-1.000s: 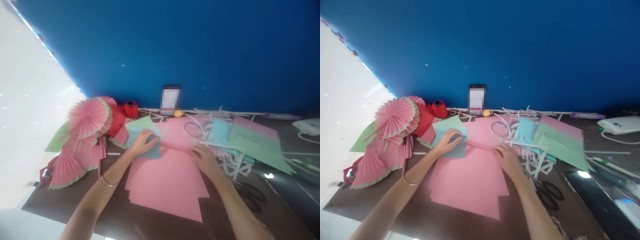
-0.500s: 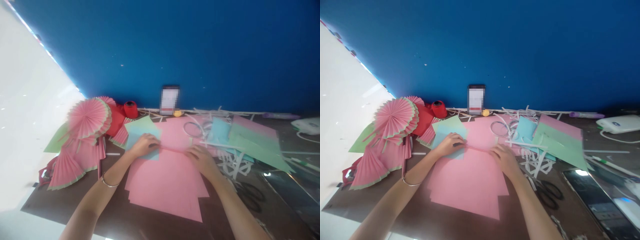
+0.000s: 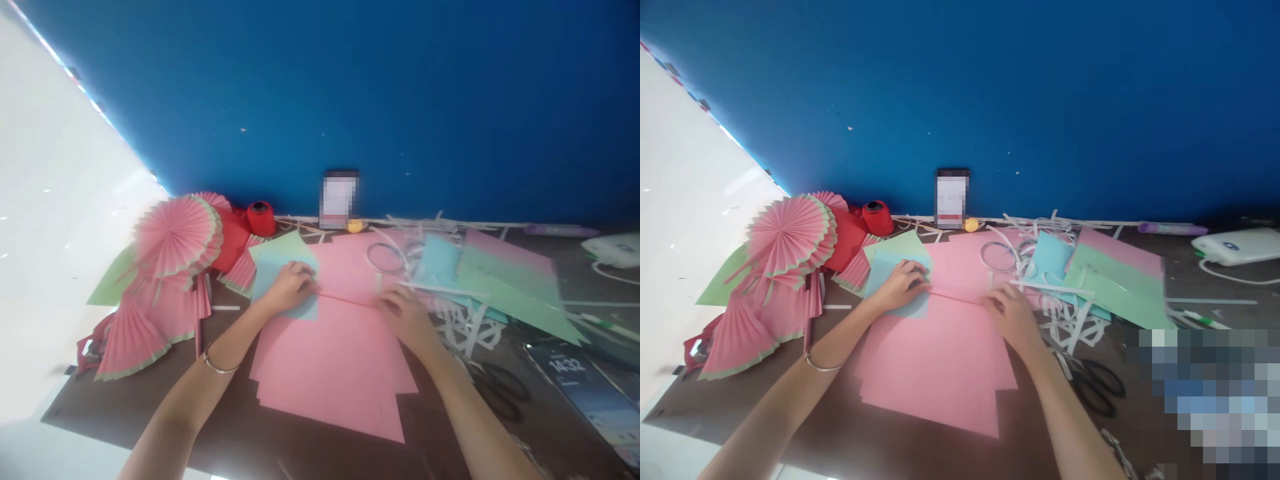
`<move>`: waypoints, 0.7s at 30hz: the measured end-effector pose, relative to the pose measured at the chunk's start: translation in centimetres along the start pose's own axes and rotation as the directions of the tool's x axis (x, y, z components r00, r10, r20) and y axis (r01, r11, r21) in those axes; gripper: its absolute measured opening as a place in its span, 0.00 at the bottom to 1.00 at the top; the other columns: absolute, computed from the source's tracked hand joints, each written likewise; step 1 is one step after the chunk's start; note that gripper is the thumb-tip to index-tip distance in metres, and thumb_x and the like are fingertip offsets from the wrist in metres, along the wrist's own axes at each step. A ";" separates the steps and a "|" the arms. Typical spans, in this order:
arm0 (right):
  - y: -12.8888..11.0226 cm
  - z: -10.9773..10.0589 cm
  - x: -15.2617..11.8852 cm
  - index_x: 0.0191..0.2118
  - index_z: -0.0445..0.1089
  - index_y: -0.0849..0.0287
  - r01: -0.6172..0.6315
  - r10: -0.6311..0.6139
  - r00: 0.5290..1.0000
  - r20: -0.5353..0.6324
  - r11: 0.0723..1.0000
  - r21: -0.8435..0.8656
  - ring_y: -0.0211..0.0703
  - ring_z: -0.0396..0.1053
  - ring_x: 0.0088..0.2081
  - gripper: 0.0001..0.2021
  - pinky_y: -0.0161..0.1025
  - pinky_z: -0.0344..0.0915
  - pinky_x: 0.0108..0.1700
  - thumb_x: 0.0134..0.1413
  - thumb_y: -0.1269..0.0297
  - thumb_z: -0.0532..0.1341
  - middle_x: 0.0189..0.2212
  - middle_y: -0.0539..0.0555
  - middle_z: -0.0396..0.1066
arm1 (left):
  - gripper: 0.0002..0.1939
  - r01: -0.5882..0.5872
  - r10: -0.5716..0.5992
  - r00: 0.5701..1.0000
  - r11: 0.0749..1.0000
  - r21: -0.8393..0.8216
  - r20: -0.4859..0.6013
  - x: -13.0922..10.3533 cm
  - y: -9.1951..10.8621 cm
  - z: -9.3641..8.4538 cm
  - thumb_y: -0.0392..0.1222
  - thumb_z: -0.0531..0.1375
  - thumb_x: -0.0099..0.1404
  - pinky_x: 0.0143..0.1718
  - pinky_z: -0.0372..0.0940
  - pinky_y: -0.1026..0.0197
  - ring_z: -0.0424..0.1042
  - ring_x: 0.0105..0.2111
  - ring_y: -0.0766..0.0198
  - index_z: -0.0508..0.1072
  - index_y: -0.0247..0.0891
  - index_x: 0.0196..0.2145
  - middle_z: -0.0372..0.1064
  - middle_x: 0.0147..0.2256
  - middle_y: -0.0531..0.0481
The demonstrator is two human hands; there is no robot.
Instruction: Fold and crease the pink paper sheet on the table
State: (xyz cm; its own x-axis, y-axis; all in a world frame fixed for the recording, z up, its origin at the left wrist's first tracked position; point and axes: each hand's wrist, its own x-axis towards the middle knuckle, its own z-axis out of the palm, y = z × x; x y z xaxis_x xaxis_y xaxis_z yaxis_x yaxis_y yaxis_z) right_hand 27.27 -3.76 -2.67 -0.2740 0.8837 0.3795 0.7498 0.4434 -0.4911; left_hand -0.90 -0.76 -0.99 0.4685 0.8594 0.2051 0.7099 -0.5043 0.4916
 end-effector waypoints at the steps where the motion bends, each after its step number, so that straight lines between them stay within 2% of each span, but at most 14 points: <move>1: 0.1 0.1 0.0 0.27 0.67 0.57 -0.005 0.004 1.000 -0.021 1.000 -0.005 0.44 0.65 0.34 0.13 0.43 0.62 0.38 0.58 0.57 0.53 0.29 0.54 0.67 | 0.12 0.015 -0.015 1.000 1.000 0.008 0.004 0.0 0.1 0.0 0.45 0.57 0.63 0.48 0.60 0.52 0.62 0.43 0.57 0.73 0.37 0.27 0.67 0.43 0.46; 6: 0.7 0.8 0.0 0.24 0.64 0.57 -0.037 0.035 0.995 -0.097 0.999 -0.027 0.45 0.65 0.34 0.15 0.44 0.63 0.40 0.56 0.54 0.55 0.30 0.55 0.65 | 0.13 0.063 -0.064 0.998 0.997 0.042 0.023 0.1 0.5 0.0 0.45 0.55 0.64 0.51 0.58 0.49 0.60 0.46 0.55 0.73 0.36 0.27 0.64 0.47 0.44; 21: 0.7 0.9 0.5 0.21 0.62 0.57 -0.075 0.072 0.996 -0.055 0.996 -0.044 0.46 0.64 0.35 0.18 0.46 0.63 0.41 0.54 0.50 0.54 0.31 0.55 0.63 | 0.13 0.080 -0.084 0.993 0.996 0.040 0.086 0.4 0.3 -0.2 0.47 0.55 0.63 0.53 0.56 0.48 0.57 0.50 0.53 0.71 0.37 0.26 0.59 0.51 0.45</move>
State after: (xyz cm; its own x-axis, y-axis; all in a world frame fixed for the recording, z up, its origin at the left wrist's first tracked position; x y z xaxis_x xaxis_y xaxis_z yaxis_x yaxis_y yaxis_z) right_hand 27.10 -2.85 -3.57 -0.1855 0.9038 0.3856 0.7942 0.3690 -0.4828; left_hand -0.61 -0.54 -0.63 0.4509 0.8880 0.0899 0.7659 -0.4367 0.4719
